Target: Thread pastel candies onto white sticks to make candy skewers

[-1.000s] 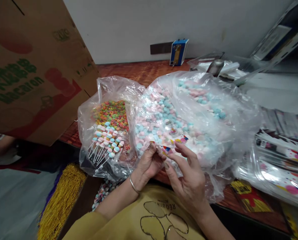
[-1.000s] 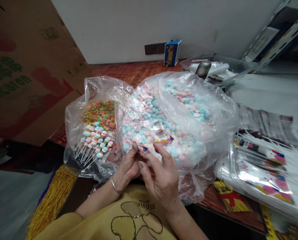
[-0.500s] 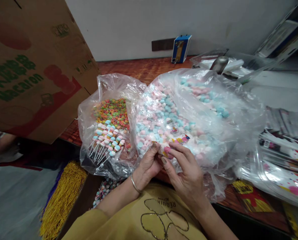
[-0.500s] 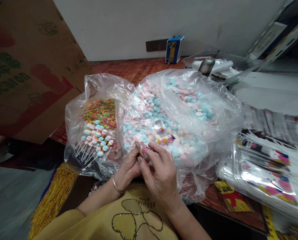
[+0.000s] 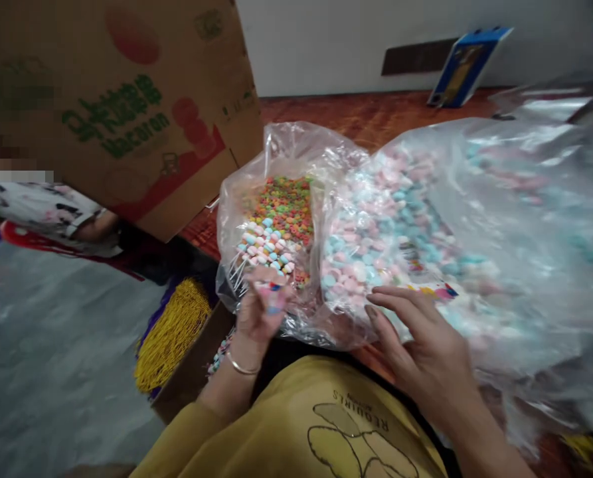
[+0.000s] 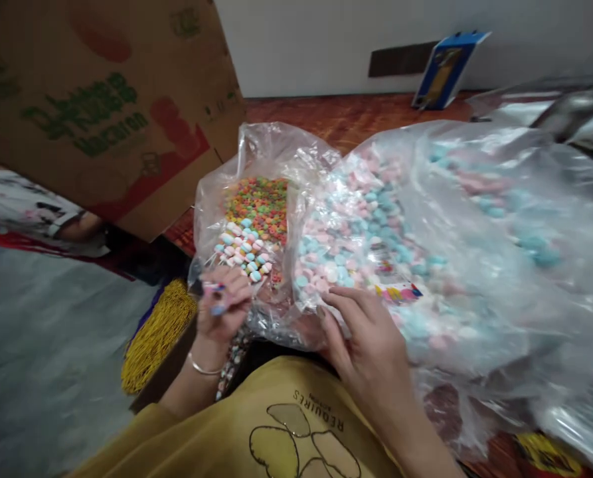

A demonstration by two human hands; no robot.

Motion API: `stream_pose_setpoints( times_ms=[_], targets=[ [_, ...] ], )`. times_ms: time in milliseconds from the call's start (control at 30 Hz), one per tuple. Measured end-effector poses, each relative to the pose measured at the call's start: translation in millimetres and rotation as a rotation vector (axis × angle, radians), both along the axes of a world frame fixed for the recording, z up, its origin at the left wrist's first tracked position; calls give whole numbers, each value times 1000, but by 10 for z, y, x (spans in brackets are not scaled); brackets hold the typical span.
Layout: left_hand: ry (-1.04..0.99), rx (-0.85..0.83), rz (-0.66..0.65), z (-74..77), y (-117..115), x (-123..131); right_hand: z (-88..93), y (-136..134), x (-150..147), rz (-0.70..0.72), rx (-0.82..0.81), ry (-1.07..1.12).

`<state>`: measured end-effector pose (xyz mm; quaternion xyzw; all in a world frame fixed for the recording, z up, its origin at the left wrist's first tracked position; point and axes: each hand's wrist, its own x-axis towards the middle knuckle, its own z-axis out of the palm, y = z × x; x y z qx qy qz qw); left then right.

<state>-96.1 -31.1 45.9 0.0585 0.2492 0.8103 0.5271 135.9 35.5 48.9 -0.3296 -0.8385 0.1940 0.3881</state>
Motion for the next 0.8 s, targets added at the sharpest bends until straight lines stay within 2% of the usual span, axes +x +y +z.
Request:
stream_pose_setpoints(
  times_ms=[100,200,300,400,500,600,667,800],
  targets=[
    [80,147,245,63,-424,-525,-91,121,-387,180,-15,-210],
    [138,158,362,-18,-729,-786,-194,114,-908,299,-165,-449],
    [93,74,395,-142,-832,-792,-316,-13,-1422,417,-369,-551],
    [47,1,400,-217,-783,-714,-447,-166,-1828,455,-440,-532],
    [36,-30,390,-234,-699,-676,-547,-231,-2135,424,-487,-439],
    [36,-30,364,-228,-646,-685,-606,-196,-2338,414,-541,-333],
    [41,-13,324,-226,-623,-700,-638,-158,-2365,409,-584,-280],
    [21,13,270,-259,-552,-701,-718,-110,-2086,301,-696,-145]
  ],
)
